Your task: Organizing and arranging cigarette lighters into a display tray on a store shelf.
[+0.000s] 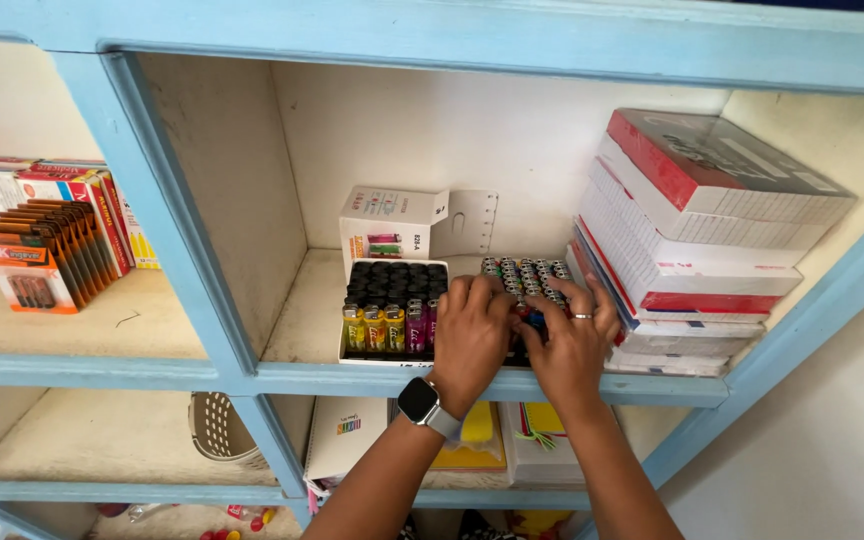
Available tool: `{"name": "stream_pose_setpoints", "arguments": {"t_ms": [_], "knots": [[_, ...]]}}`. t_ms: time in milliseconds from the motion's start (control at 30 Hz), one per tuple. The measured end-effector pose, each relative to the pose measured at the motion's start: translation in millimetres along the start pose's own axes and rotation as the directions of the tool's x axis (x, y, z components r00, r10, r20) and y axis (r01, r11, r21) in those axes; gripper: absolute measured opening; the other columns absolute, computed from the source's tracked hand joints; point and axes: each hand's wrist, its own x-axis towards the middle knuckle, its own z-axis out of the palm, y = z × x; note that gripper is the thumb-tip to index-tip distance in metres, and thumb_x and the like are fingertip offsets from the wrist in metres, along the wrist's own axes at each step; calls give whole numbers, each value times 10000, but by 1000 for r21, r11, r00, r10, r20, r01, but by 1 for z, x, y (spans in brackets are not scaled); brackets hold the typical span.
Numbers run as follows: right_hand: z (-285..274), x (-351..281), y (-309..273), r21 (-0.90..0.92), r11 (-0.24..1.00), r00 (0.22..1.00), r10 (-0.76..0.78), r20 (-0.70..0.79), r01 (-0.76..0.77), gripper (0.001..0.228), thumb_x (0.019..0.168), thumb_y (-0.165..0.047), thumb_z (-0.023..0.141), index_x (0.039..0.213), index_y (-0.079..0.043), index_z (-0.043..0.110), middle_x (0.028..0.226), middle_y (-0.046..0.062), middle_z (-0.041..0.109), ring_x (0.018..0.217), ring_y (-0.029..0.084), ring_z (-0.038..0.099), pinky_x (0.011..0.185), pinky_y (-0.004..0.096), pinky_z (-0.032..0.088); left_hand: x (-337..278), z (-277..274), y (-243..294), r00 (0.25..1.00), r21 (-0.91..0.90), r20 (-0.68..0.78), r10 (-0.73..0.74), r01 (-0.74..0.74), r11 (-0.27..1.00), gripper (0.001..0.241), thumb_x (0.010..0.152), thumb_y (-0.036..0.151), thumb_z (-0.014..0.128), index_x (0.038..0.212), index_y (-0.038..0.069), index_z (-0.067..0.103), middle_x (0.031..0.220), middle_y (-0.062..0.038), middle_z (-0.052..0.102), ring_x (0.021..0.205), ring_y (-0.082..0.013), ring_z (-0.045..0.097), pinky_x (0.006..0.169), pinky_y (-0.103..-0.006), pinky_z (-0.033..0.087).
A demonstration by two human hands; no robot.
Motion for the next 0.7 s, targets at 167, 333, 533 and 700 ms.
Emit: {"name": "stream_pose_setpoints", "arguments": {"t_ms": [167, 333, 533, 700], "knots": [[-6, 13, 0, 82, 997, 1000, 4, -20, -2, 353, 723, -153, 861, 1060, -156, 755, 1318, 18, 635, 1409, 386, 404, 1158, 540, 303, 15, -9, 4, 998, -99, -18, -57, 55, 994, 210, 814, 129, 768, 1009, 77, 711, 1107, -85, 632, 1057, -314, 557, 862, -442, 438], [-20, 30, -12, 98, 994, 999, -35, -40, 39, 344, 774, -129, 854, 1103, -131, 754, 1236, 13, 713, 1383, 348, 472, 1144, 508, 317, 28, -17, 1, 994, -302, -7, -105, 98, 948, 158, 875, 106, 735, 1022, 67, 690, 992, -86, 721, 968, -336, 630, 882, -453, 519], [-30, 38, -30, 406, 911, 997, 83, -1, -75, 326, 853, -24, 812, 1161, -27, 705, 1148, 131, 716, 1048, 251, 696, 904, 372, 552, 38, -48, 2, 987, -408, 46, -154, 159, 899, 174, 896, 105, 727, 1046, 34, 675, 929, -123, 725, 874, -351, 706, 753, -459, 570], [-36, 40, -53, 553, 817, 987, 137, 88, -163, 309, 914, 41, 755, 1216, -2, 707, 1084, 122, 764, 880, 157, 756, 752, 274, 592, 37, -89, -2, 999, -403, -12, -41, 32, 915, 207, 919, 69, 706, 1125, 54, 695, 998, -135, 730, 897, -349, 719, 775, -436, 582]]}}
